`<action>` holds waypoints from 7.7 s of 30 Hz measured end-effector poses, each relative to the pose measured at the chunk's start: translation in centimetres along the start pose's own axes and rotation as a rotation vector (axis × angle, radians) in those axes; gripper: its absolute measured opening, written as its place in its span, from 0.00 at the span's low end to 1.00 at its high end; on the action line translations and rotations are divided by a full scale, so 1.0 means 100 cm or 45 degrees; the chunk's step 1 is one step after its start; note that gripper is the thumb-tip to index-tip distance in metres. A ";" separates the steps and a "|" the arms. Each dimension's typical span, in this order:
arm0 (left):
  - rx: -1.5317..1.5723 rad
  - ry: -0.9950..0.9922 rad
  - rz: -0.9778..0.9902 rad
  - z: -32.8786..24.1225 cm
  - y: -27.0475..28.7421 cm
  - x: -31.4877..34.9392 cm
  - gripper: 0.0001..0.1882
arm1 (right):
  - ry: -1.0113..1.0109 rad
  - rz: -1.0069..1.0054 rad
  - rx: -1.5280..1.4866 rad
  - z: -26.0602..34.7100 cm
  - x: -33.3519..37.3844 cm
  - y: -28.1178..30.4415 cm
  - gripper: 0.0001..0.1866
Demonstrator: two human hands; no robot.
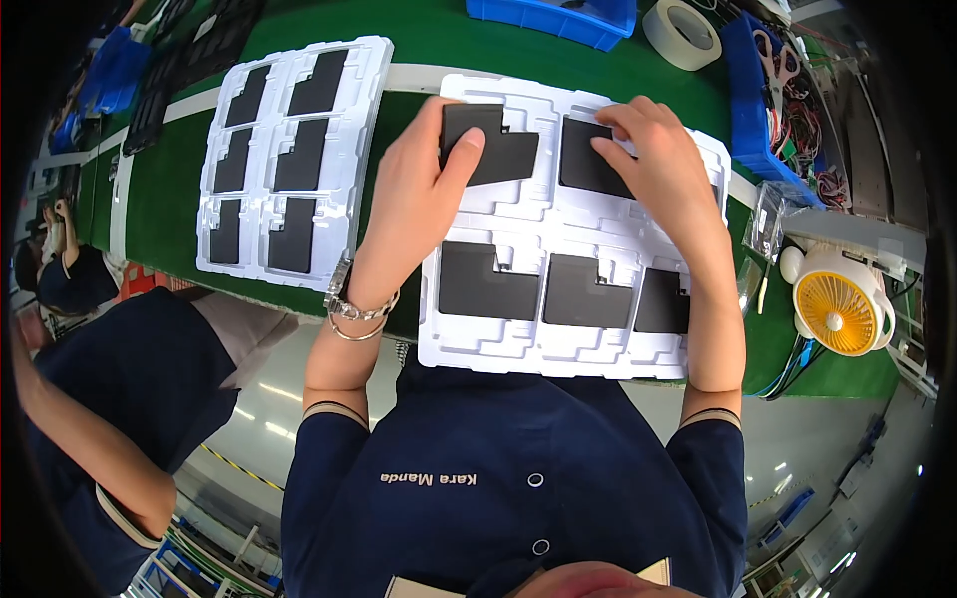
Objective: The person assembles small rectangular electronic components by hand, placing them into white plastic trays.
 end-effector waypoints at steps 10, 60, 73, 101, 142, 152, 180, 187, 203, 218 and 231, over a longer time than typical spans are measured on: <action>-1.032 -0.592 -0.443 -0.045 0.002 0.002 0.22 | -0.108 0.200 -0.579 0.005 0.000 0.009 0.10; -0.011 -0.382 0.002 -0.042 -0.024 0.021 0.22 | -0.040 0.250 -0.837 -0.017 0.028 0.009 0.11; -0.795 -0.721 0.514 -0.058 -0.091 0.040 0.31 | -0.048 -0.248 0.135 -0.063 0.050 0.031 0.11; 0.801 0.049 0.283 -0.027 -0.044 0.023 0.11 | -0.076 0.364 -1.149 0.038 0.029 0.001 0.06; -0.679 -0.272 0.339 -0.027 -0.010 0.089 0.30 | -0.294 -0.435 0.161 -0.088 0.087 0.043 0.10; 0.415 0.099 0.171 -0.018 0.000 0.071 0.14 | 0.189 0.030 -0.707 0.040 0.054 0.037 0.12; 0.562 0.058 0.239 -0.017 -0.032 0.049 0.14 | -0.031 0.359 -1.263 0.055 0.047 -0.015 0.04; 0.586 0.050 0.219 -0.019 -0.032 0.047 0.14 | 0.053 0.240 -1.288 0.058 0.044 -0.011 0.04; 0.525 0.087 0.213 -0.015 -0.031 0.053 0.13 | 0.167 0.030 -1.183 0.068 0.057 -0.009 0.02; 0.625 0.187 0.222 -0.004 -0.021 0.065 0.12 | -0.008 0.376 -0.956 0.049 0.050 -0.012 0.07; -0.501 -0.343 0.014 -0.018 -0.007 0.116 0.19 | 0.177 0.301 -0.147 0.076 0.086 0.003 0.15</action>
Point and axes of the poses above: each hand's wrist, its own x-axis away from the middle knuckle, its own y-axis out of the back of the hand, z = x × y, the point moved 9 cm from there along -x, towards the middle knuckle, and after that the axes turned 5 degrees about z, right-handed, at the moved point
